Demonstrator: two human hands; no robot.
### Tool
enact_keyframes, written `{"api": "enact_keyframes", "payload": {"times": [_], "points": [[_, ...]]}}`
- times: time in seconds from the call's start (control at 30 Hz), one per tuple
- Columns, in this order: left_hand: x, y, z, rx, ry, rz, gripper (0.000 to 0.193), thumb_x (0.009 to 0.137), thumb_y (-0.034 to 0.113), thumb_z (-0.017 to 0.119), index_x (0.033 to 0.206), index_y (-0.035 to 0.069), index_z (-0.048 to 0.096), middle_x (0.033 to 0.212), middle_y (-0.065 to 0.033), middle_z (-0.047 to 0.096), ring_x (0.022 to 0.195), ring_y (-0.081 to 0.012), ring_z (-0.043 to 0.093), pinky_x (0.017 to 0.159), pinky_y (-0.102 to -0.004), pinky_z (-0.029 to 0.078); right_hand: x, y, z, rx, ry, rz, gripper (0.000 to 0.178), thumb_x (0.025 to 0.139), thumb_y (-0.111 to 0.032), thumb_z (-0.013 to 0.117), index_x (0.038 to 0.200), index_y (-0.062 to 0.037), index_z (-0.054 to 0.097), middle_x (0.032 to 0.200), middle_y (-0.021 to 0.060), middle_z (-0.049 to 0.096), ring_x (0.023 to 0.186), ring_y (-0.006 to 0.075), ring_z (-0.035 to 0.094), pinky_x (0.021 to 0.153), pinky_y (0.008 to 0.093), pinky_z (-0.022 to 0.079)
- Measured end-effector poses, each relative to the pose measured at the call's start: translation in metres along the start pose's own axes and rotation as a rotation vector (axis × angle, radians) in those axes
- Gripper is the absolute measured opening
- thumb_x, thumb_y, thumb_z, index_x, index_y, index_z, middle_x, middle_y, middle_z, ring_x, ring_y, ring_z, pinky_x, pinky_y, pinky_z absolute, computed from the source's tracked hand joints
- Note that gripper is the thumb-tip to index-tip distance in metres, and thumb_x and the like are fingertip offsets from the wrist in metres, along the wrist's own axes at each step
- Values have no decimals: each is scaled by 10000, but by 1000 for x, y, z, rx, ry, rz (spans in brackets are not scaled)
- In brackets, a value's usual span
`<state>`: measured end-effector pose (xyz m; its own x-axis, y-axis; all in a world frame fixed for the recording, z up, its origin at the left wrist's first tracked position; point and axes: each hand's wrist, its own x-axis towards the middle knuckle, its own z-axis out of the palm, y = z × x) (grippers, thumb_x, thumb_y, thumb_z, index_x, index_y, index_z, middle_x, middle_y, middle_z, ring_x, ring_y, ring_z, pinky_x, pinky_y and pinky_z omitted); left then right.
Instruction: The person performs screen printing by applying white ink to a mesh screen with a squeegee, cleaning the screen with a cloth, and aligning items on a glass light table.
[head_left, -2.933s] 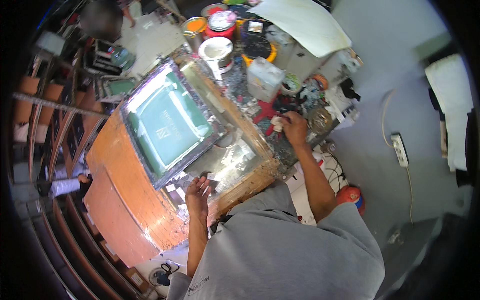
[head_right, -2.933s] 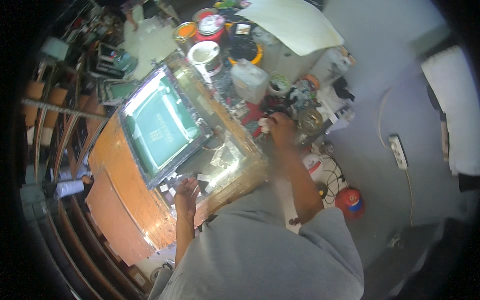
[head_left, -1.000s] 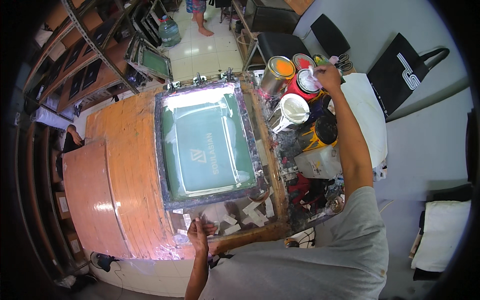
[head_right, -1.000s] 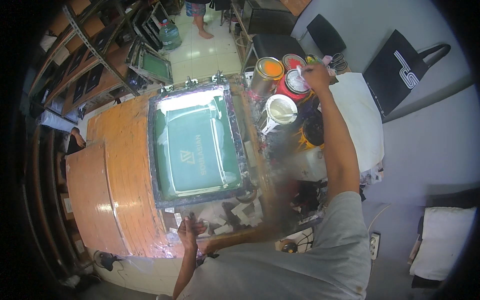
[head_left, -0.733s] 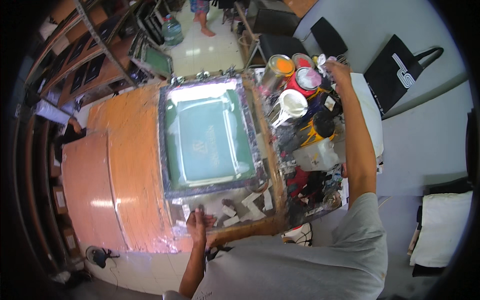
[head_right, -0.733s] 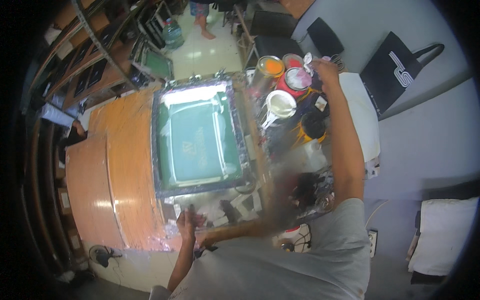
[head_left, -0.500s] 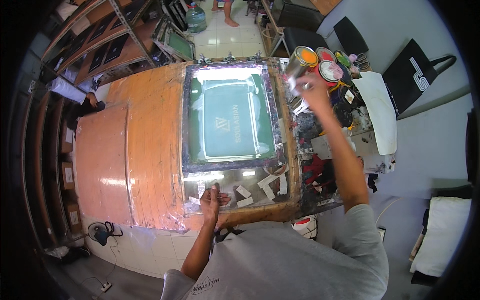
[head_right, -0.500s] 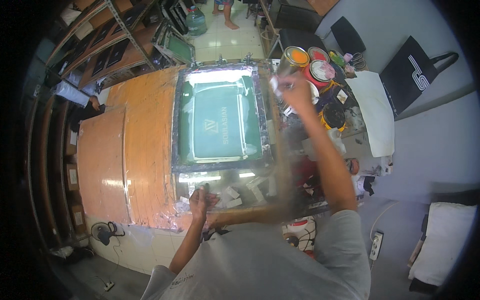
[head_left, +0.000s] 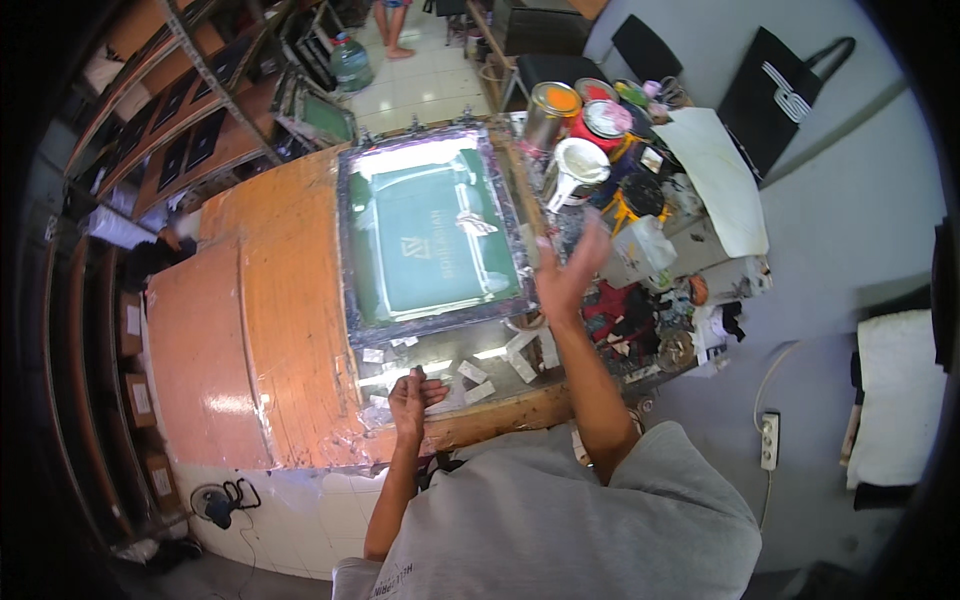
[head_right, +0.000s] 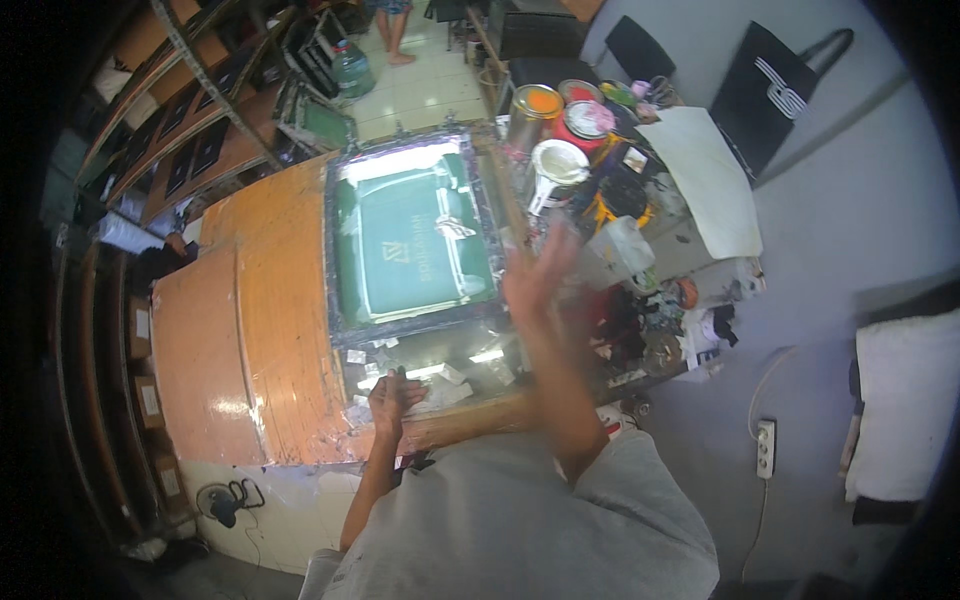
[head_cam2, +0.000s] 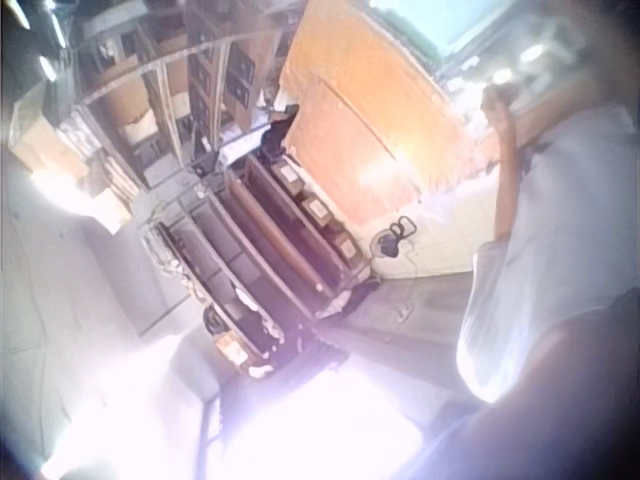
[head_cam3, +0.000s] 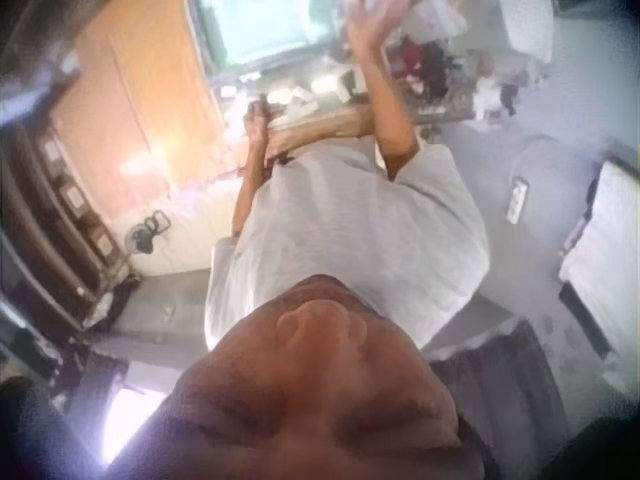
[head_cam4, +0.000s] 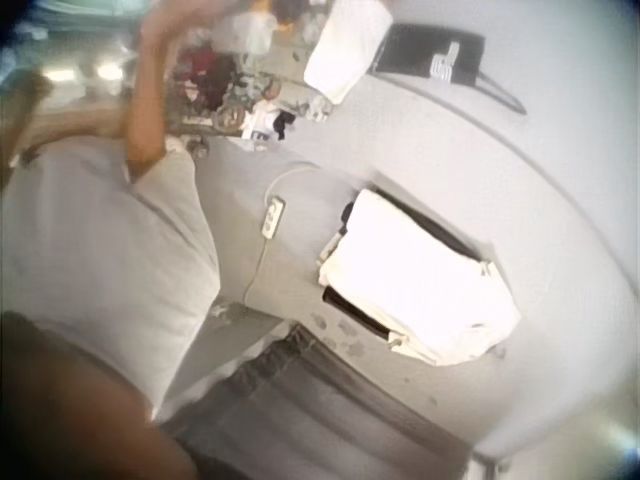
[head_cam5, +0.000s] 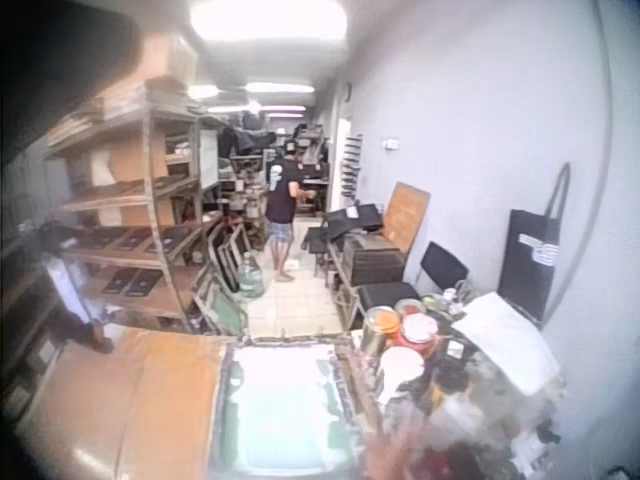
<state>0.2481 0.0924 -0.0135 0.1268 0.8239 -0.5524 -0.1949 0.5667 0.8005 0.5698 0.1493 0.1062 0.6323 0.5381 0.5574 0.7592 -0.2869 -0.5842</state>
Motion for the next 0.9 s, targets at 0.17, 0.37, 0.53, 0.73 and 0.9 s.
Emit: {"api": "enact_keyframes", "payload": {"times": [0.17, 0.37, 0.53, 0.73, 0.9], "points": [[4, 4, 1, 17, -55, -16, 397, 1033, 385, 572, 993, -9, 545, 866, -224, 708, 739, -312, 745, 642, -368, 638, 15, 45, -79, 133, 324, 407, 1026, 768, -146, 835, 1553, 50, 204, 1543, 273, 332, 1426, 439, 328, 1210, 463, 229], [3, 8, -2, 40, -92, -15, 402, 1039, 388, 556, 996, -12, 533, 865, -228, 702, 748, -323, 744, 653, -378, 639, 24, 101, -85, 15, -7, 28, 981, 757, -89, 847, 1564, -33, 290, 1327, 251, 566, 1194, 405, 582, 1024, 436, 453], [2, 6, -2, 35, -88, 20, 430, 1045, 389, 545, 1018, -40, 538, 883, -232, 698, 781, -316, 746, 673, -362, 636, 51, 66, -83, -50, -356, -279, 875, 802, -254, 810, 1543, -88, 375, 1231, 250, 616, 1101, 415, 626, 907, 475, 506], [3, -1, -6, -22, -86, 7, 416, 1048, 367, 546, 1025, -49, 540, 885, -235, 699, 787, -319, 747, 687, -366, 639, 87, 4, -54, -283, -924, -292, 823, 811, -476, 727, 1491, -99, 457, 1035, 295, 697, 976, 460, 682, 868, 511, 535], [1, -3, -4, -55, -68, 36, 403, 1054, 345, 539, 1042, -57, 558, 883, -233, 700, 795, -320, 748, 702, -364, 639, 98, -16, -32, -376, -1124, -323, 788, 768, -486, 756, 1395, -49, 561, 1134, 289, 684, 1066, 444, 657, 946, 477, 512]]}}
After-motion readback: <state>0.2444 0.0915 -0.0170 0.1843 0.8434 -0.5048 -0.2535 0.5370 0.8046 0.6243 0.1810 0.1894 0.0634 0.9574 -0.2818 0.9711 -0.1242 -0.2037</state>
